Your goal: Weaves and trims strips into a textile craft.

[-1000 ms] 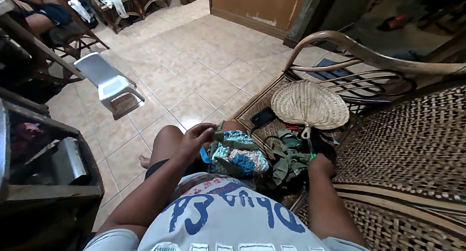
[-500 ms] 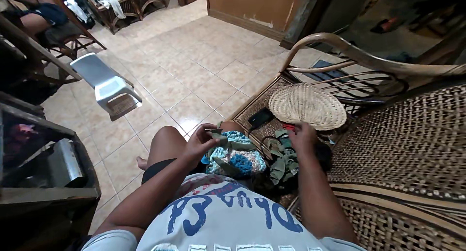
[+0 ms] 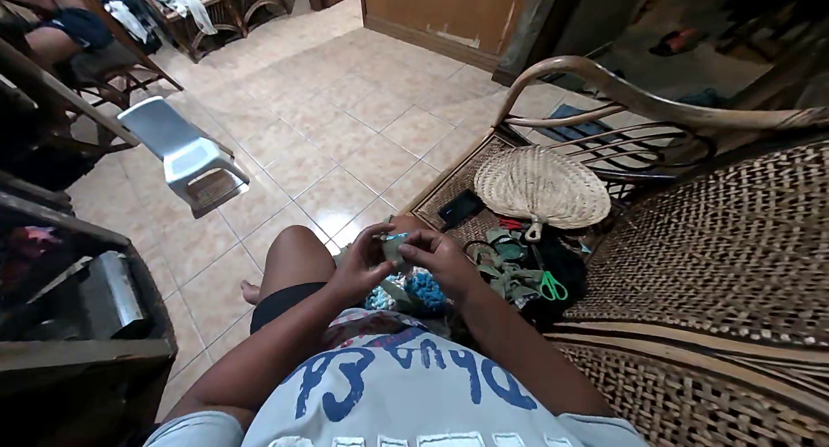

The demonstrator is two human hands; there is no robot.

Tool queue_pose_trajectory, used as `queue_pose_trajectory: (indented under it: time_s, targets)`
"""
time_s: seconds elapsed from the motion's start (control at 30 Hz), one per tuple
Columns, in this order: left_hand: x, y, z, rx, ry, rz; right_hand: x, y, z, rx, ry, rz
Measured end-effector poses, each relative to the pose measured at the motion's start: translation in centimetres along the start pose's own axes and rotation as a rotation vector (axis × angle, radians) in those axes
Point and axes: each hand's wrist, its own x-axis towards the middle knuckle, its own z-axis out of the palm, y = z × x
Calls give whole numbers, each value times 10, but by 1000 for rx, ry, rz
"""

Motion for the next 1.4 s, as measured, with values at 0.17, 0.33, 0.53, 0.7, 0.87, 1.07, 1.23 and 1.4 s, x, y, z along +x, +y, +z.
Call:
queue_pose_trajectory:
  time_s: [0.17,0.33,0.53,0.7,0.87,1.07,1.23,1.4]
  targets:
    - [1,-4,-1,-110,112,-40,-3,-3,-4,-152,-38,-73]
    - [2,1,-2,-332,128,-220,-4,-1,-3,-11,13,-23]
    - [1,2,-2,-273,130,-210,-4,5,-2,-5,3,-41]
    - [0,3,3,-154,176,-129,-5,19,6,-148,127,-323]
    - [-3,5,7,-110,173,-97,-1,36,12,-425,306,-694]
    - [-4,5,8,-78,214,-46,-1,40,13,-591,328,-793]
    - [-6,5,7,64,178,13,-3,44,12,-720,347,-872]
    - [-7,-1,3,554,131,362,-3,41,10,-735,343,-931]
